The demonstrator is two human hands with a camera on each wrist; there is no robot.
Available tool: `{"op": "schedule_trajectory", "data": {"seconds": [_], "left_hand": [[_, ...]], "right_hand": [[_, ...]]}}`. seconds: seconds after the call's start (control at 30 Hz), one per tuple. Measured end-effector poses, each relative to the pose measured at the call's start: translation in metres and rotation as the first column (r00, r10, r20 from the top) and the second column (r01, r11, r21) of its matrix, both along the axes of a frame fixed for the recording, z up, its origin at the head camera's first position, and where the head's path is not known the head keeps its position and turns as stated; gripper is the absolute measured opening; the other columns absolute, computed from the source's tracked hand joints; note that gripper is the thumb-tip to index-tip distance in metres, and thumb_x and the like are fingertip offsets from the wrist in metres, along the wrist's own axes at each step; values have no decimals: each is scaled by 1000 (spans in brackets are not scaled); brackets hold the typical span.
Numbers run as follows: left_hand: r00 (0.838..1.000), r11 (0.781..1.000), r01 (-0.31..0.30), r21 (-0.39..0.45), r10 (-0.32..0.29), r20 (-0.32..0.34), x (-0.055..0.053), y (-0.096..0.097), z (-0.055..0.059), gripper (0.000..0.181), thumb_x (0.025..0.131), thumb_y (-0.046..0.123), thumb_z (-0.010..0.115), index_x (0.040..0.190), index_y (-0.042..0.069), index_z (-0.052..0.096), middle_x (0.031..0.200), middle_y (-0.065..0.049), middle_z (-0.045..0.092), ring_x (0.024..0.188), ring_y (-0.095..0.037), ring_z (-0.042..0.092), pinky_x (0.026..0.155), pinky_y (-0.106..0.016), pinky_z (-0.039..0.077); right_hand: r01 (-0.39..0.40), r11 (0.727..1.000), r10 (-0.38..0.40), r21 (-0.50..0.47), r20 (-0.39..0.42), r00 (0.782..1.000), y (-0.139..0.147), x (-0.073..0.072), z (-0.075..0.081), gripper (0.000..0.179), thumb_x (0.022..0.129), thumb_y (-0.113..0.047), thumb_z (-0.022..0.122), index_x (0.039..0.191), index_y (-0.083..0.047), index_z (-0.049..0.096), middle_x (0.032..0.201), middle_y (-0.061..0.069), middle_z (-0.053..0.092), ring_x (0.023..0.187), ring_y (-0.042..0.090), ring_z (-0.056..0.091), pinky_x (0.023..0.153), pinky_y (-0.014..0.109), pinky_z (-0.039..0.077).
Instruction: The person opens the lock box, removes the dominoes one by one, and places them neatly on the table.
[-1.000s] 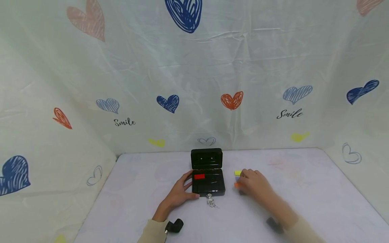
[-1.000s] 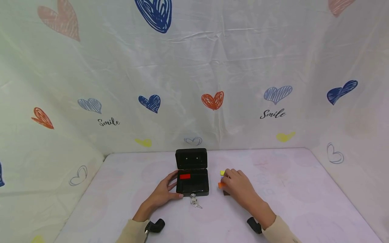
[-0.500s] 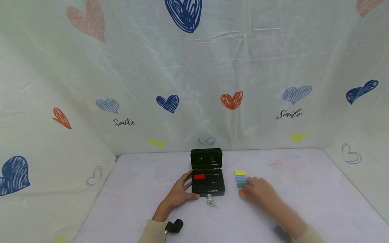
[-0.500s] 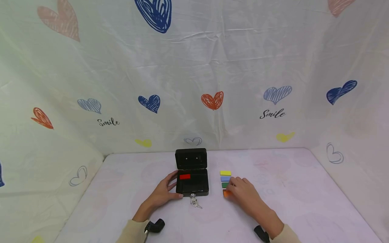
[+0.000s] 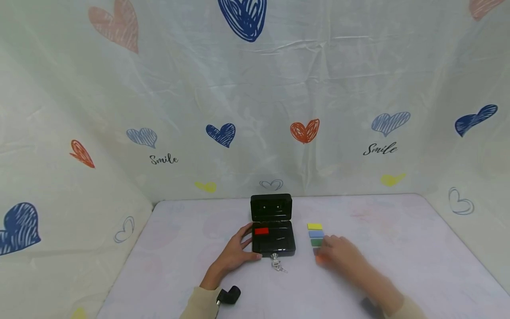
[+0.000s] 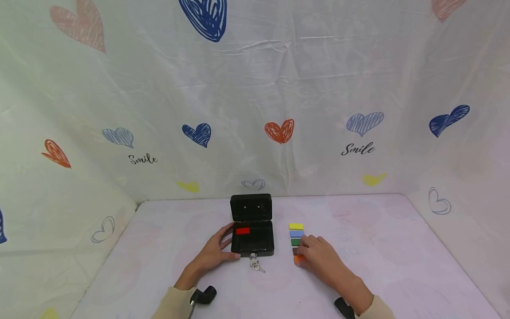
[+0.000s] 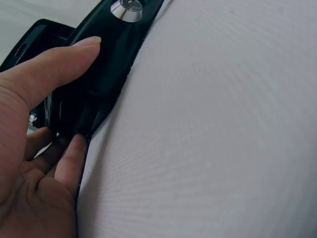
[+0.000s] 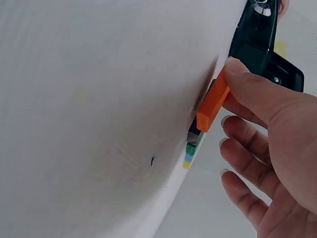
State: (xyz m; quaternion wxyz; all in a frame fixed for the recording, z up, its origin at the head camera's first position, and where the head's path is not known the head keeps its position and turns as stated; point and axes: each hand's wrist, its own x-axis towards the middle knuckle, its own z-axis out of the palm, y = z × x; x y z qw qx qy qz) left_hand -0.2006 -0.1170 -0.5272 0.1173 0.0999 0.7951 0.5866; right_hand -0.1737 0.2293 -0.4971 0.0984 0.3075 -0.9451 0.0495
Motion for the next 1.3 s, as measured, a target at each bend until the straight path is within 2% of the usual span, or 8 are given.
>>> {"op": "schedule_trajectory", "data": {"seconds": [0.23, 0.6, 0.83, 1.03, 1.1, 1.17, 1.23, 1.3], "left_hand": [[1000, 1000, 4, -5, -4, -4, 0, 0, 0, 103, 81, 0, 89, 166, 5, 30, 167, -27, 33, 146, -50, 45, 113, -47, 51], [1000, 1000, 9, -3, -9, -2, 1, 1, -1, 103, 81, 1, 89, 166, 6, 30, 167, -27, 33, 146, -51, 45, 113, -47, 52], [1000, 1000, 10, -10, -10, 1, 1, 1, 0, 103, 81, 1, 90, 166, 5, 30, 167, -27, 33, 146, -51, 45, 112, -47, 52], [1000, 1000, 10, -16, -10, -3, 1, 0, -1, 104, 81, 1, 90, 166, 5, 30, 167, -27, 33, 146, -51, 45, 112, -47, 52], [1000, 1000, 10, -15, -10, -3, 1, 0, 0, 104, 81, 1, 90, 166, 5, 30, 167, -27, 33, 146, -51, 45, 112, -47, 52], [1000, 1000, 12, -12, -12, -5, 1, 0, 0, 103, 81, 1, 90, 166, 5, 30, 167, -27, 33, 146, -51, 45, 112, -48, 52], [1000, 1000, 15, -9, -15, -7, 1, 0, 0, 103, 81, 1, 89, 166, 5, 30, 167, -27, 33, 146, -51, 45, 112, -48, 52], [1000, 1000, 13, -8, -13, -7, 1, 0, 0, 103, 81, 0, 89, 166, 5, 30, 167, -27, 33, 146, -50, 46, 112, -47, 52]], "right_hand": [[-19, 1000, 18, 11, 24, 1000, -1, 0, -1, 21, 77, -14, 92, 94, -19, 80, 89, -6, 63, 75, 8, 50, 67, 23, 52], [16, 999, -17, 28, 42, 999, -1, -1, -3, 20, 78, -16, 92, 94, -20, 80, 89, -7, 64, 75, 8, 49, 67, 24, 52], [-63, 998, 60, -27, -89, 994, 1, -1, -1, 19, 76, -20, 94, 90, -19, 81, 84, -7, 60, 73, 10, 48, 62, 22, 46], [-120, 989, 104, -91, -167, 980, -7, -5, 13, 26, 70, -22, 97, 85, -16, 76, 85, -7, 57, 72, 11, 47, 62, 23, 44], [-160, 981, 135, -105, -211, 968, -12, -7, 17, 28, 67, -16, 97, 85, -16, 75, 85, -6, 57, 73, 13, 48, 62, 24, 44], [-210, 971, 172, -116, -277, 945, -19, -11, 20, 30, 65, -12, 96, 86, -15, 75, 87, -4, 58, 74, 14, 51, 62, 25, 44], [-241, 963, 194, -122, -308, 932, -27, -15, 23, 30, 66, -11, 96, 88, -14, 76, 89, -3, 58, 76, 16, 53, 64, 25, 45], [-241, 964, 197, -116, -301, 933, -36, -17, 26, 27, 71, -13, 95, 90, -15, 76, 91, -2, 60, 78, 16, 55, 67, 26, 48]]}}
